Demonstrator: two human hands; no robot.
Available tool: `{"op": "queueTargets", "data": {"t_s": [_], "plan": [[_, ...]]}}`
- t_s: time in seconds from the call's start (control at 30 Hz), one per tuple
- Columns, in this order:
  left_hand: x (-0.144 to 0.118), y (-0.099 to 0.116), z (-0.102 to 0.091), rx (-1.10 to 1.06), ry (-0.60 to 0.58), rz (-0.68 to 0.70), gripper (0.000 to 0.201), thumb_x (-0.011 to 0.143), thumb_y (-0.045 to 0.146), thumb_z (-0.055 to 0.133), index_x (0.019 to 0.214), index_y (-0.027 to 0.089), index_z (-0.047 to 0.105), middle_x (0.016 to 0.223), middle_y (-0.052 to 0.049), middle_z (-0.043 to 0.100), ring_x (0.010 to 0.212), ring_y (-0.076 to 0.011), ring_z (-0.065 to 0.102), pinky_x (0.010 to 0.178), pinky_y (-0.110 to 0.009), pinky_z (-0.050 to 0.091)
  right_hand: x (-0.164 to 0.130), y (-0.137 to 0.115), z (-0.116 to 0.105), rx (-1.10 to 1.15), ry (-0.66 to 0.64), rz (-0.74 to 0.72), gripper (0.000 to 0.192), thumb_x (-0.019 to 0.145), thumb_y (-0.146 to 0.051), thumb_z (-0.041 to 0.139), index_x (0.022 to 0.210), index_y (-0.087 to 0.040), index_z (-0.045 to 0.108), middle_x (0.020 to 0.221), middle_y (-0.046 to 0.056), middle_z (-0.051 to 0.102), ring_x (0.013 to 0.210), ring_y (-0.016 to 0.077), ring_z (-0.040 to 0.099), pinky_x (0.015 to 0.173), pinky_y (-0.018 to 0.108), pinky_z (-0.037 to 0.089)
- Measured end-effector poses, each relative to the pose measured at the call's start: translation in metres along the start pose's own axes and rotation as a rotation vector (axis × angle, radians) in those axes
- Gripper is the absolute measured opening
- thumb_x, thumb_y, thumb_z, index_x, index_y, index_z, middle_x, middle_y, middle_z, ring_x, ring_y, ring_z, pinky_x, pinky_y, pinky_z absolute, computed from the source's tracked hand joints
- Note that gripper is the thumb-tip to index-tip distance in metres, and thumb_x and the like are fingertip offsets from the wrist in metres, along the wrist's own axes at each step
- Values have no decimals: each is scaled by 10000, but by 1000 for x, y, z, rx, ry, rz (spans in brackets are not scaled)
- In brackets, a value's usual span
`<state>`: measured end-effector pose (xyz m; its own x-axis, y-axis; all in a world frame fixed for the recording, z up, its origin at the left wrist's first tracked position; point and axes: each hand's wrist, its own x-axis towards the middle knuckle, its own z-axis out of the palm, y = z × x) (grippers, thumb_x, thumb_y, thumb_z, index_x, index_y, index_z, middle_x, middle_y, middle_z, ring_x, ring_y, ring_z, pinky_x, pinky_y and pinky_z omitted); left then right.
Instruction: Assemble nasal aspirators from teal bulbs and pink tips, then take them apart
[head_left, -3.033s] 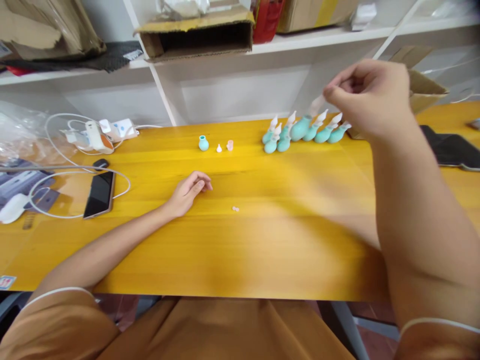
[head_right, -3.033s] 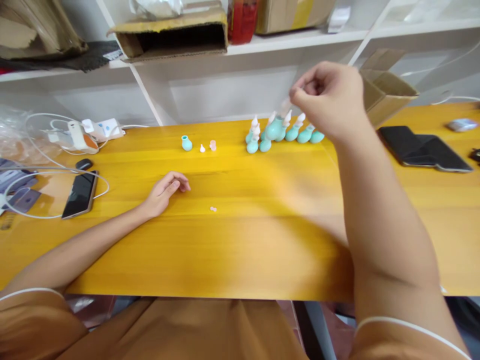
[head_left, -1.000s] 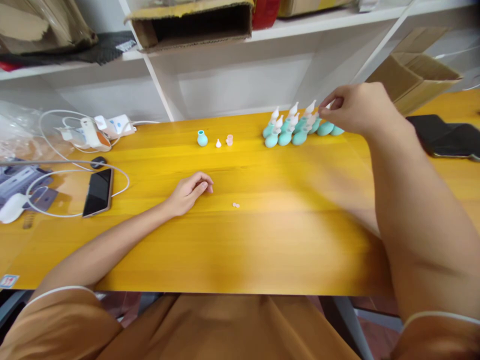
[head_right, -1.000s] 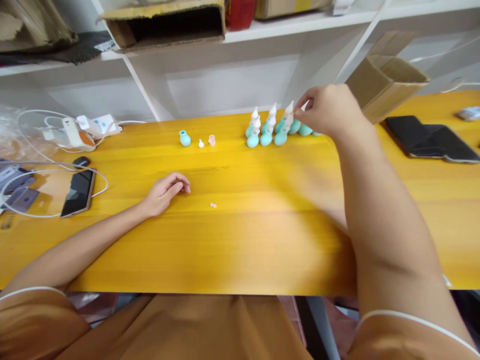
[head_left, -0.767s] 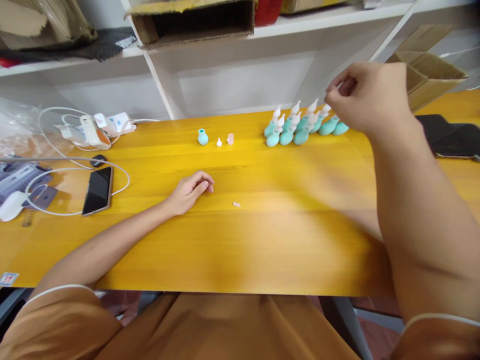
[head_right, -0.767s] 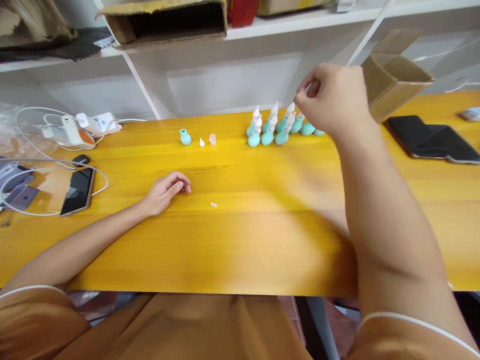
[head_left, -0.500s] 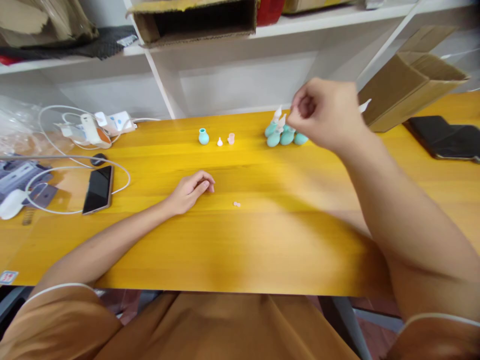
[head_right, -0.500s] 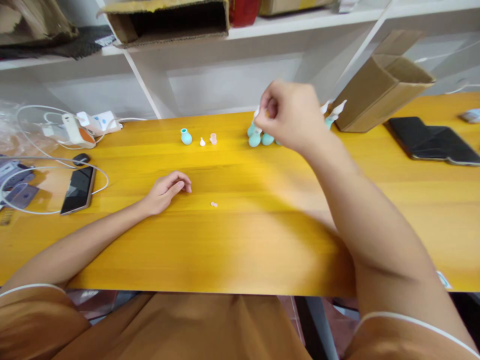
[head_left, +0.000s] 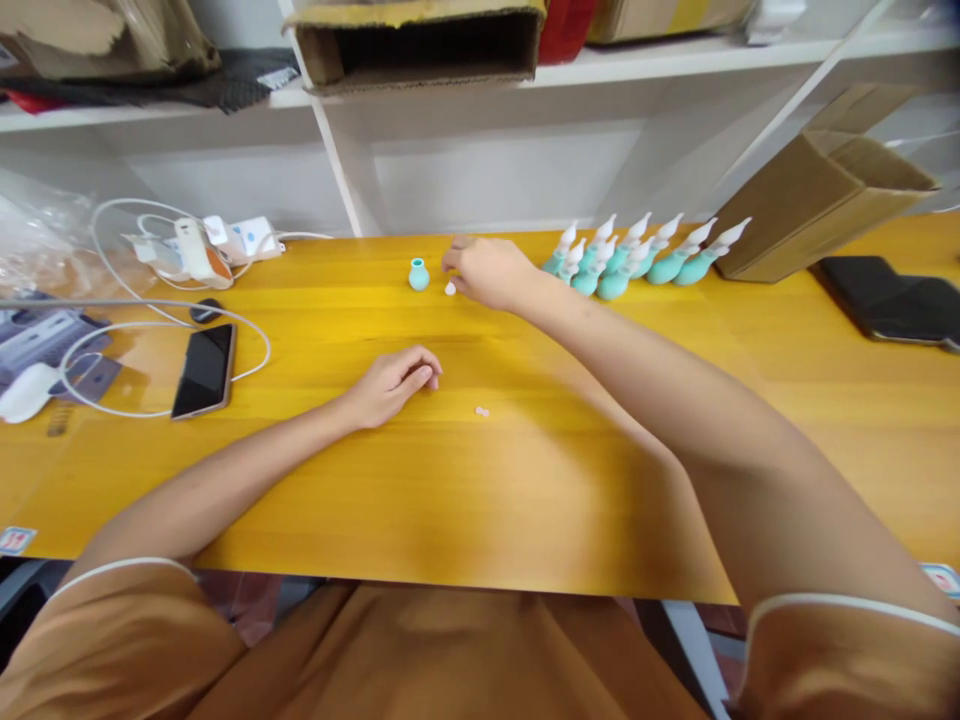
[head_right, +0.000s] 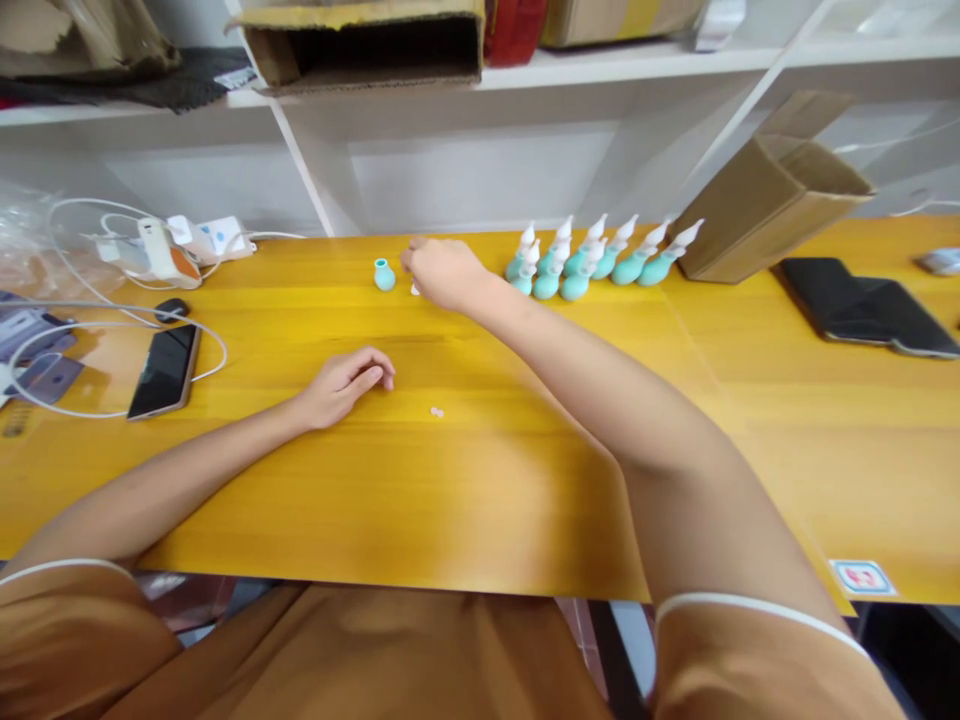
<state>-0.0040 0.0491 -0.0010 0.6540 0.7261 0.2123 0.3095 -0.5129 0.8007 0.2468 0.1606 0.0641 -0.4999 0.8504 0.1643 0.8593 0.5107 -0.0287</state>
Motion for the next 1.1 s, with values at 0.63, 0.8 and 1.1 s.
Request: {"op": "queueTargets", "data": {"t_s": [0.63, 0.8, 1.1], "plan": [[-2, 9, 9, 512, -344, 492, 472, 1080, 285, 568, 1547, 275, 631, 1643, -146, 605, 1432, -355, 599, 1221, -559, 501, -95, -6, 62, 824, 234, -36, 275, 1070, -390, 592, 1032, -188, 775, 995, 78, 770, 785, 182, 623, 762, 332, 498], [-2, 11, 9, 519, -421, 528, 499, 1095, 255, 551, 1588, 296, 619, 1635, -95, 636, 1500, -349, 562, 1274, -550, 479, -120, -6, 82, 1105, 192, 111, 375, 1038, -544, 649, 1083, -187, 753, 929, 43, 727, 635, 132, 519, 633, 303, 444], [-3, 13, 10, 471, -337, 520, 386, 1060, 200, 588, 1422, 241, 715, 1361, -124, 786, 1303, -305, 688, 1163, -491, 570, -117, -9, 80, 987, 228, 33, 303, 1044, -438, 644, 1056, -178, 799, 918, 38, 682, 683, 135, 514, 682, 310, 427]]}}
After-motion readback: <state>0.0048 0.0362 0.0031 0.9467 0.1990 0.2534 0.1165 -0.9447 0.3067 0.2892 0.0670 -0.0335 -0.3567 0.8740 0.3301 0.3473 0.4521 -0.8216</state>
